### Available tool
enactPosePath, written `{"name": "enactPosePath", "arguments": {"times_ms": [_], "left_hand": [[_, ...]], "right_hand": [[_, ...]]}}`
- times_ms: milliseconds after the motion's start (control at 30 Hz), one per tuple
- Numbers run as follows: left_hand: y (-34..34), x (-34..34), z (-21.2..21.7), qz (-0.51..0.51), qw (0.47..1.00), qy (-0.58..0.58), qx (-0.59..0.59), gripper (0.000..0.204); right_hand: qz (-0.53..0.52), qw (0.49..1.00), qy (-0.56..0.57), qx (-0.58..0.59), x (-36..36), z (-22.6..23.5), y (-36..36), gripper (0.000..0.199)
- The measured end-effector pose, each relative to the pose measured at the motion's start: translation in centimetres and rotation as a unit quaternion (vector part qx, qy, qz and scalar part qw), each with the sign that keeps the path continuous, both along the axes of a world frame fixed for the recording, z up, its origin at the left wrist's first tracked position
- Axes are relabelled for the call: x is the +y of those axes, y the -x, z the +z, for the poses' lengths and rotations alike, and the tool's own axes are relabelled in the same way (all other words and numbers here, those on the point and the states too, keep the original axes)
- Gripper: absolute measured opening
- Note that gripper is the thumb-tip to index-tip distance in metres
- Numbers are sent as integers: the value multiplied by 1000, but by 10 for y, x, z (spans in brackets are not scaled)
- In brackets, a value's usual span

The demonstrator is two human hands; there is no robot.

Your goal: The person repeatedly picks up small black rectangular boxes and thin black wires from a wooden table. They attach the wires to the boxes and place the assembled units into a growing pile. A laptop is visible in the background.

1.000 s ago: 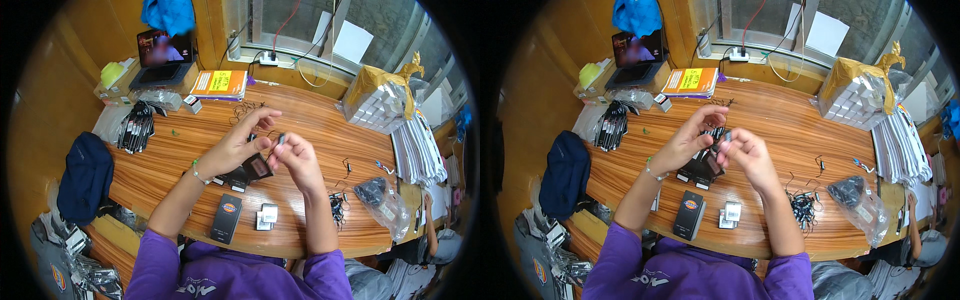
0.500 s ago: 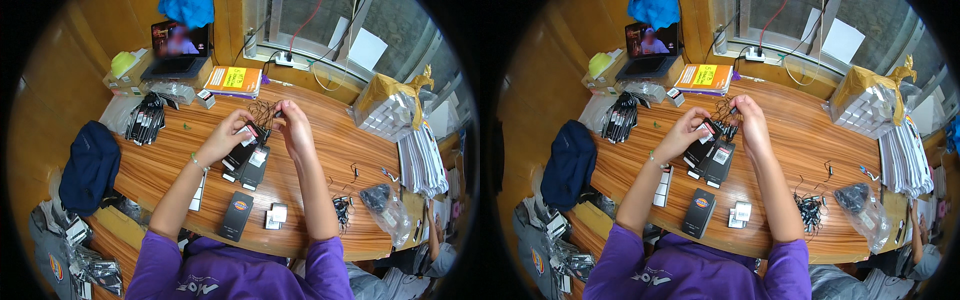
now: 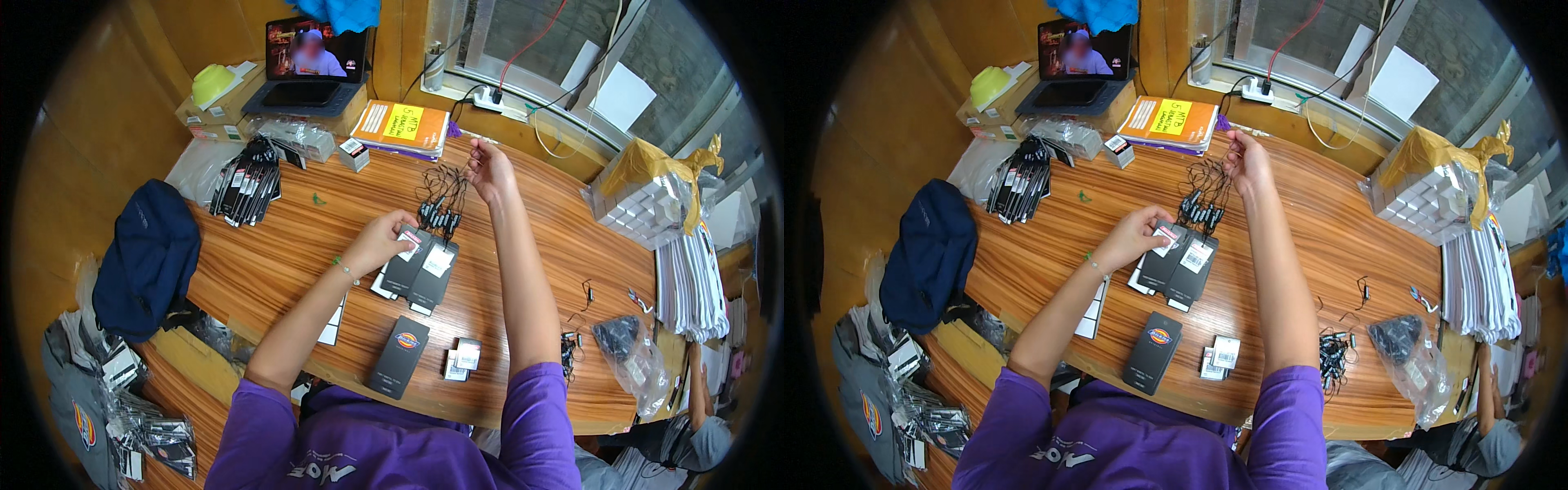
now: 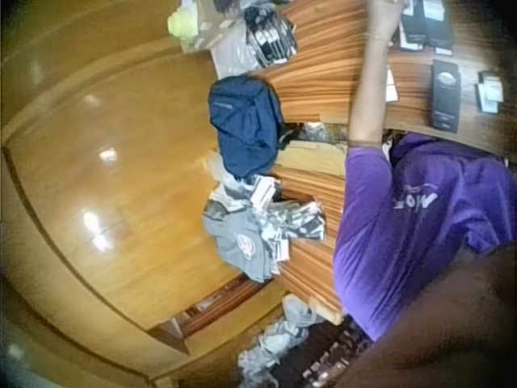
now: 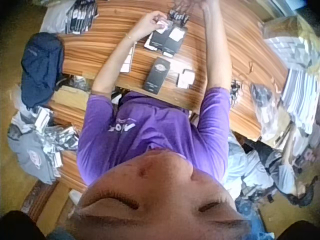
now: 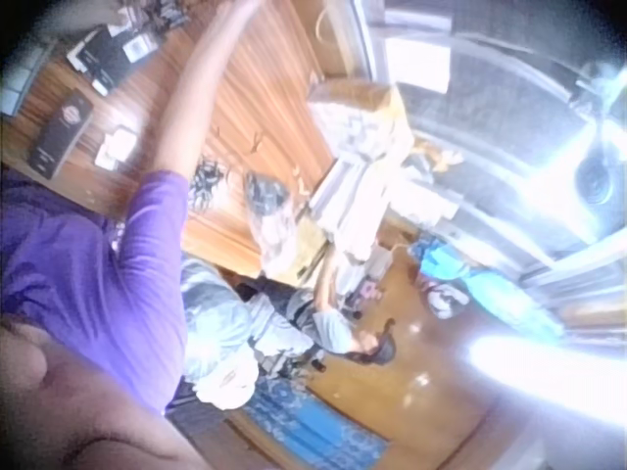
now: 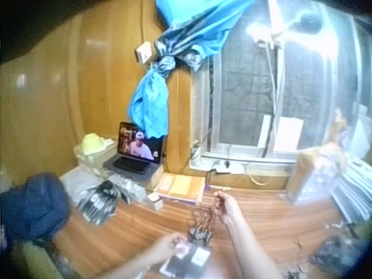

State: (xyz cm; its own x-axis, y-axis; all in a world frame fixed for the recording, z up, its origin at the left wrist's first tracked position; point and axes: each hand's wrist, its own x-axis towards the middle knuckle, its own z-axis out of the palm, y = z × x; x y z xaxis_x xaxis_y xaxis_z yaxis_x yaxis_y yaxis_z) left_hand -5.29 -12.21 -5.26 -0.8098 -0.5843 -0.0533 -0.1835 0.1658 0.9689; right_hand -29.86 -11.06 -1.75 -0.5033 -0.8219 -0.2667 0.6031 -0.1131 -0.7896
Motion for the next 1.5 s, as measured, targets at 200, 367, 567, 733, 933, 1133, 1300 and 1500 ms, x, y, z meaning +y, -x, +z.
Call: {"name": "enactPosePath", "arguments": {"times_ms": [200,367,567,733,933,1133,1300,1500], "left_hand": [[-2,-5,3,-14,983,159,-92,43],[-5,4,11,4,984,149,-96,54],[-29,29,-5,-16,984,149,-93,63],[-39,43,11,-19,987,107,-115,71],[-63,57,42,30,986,153,-55,65],[-78,82,68,-100,934,296,-173,63],[-80,93,50,-127,943,244,-187,66],[-68,98,45,-123,957,205,-163,54]], "right_hand": [[56,996,-10,70,-17,-16,7,14],[58,987,-55,140,-30,-27,4,12],[76,963,-102,239,-42,-45,8,9],[76,944,-133,292,-48,-55,7,5],[65,919,-161,355,-45,-51,18,22],[5,837,-84,541,38,0,8,36],[182,776,-154,583,179,41,-66,21],[200,696,-188,663,264,8,-112,25]]}}
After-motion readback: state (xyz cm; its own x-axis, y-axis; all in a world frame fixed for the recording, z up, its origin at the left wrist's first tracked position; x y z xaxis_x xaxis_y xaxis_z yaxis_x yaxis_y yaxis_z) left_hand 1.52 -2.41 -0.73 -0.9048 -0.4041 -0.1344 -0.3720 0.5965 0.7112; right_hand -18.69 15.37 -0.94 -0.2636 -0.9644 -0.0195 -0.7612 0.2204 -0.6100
